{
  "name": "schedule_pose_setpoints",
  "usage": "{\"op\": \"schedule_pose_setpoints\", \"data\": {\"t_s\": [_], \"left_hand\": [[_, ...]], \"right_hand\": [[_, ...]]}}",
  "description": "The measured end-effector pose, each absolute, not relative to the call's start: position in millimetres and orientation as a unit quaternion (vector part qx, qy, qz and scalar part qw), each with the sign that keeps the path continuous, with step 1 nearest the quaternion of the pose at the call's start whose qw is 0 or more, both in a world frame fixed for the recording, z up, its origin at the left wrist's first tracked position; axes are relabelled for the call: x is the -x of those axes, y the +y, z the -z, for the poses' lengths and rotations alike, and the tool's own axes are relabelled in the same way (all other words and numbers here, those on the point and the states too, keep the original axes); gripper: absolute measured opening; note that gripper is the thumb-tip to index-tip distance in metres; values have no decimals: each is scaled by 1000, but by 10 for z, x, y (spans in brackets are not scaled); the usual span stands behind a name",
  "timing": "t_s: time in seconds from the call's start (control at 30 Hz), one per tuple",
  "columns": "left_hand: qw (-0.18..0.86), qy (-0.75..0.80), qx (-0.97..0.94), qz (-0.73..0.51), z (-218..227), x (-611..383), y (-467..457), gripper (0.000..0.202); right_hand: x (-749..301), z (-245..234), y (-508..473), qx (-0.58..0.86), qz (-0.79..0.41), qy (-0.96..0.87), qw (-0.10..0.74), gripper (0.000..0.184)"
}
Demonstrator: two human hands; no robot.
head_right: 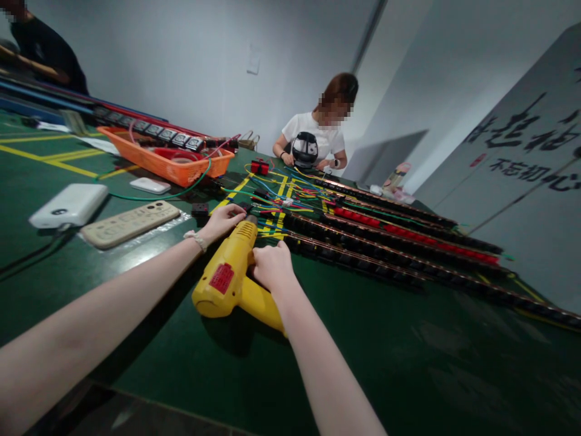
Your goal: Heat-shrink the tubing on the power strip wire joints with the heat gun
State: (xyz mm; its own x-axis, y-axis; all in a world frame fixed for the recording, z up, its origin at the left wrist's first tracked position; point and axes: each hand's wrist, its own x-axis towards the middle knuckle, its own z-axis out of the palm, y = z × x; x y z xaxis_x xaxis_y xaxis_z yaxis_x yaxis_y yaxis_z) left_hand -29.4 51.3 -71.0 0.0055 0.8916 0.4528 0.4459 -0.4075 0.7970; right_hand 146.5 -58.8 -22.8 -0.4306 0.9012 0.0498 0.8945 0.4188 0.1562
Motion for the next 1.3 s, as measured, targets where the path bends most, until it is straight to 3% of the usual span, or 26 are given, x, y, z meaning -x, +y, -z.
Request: {"op": "schedule_pose_setpoints", "data": {"t_s": [0.57, 1.3], "left_hand": [[262, 457, -691, -495, 744, 282, 525, 35], [247, 494, -686, -474, 722, 281, 497, 38]], "right_hand": [[-2107, 157, -812, -610, -91, 786, 48, 27], [-1525, 213, -648, -540, -92, 836, 39, 28]]}}
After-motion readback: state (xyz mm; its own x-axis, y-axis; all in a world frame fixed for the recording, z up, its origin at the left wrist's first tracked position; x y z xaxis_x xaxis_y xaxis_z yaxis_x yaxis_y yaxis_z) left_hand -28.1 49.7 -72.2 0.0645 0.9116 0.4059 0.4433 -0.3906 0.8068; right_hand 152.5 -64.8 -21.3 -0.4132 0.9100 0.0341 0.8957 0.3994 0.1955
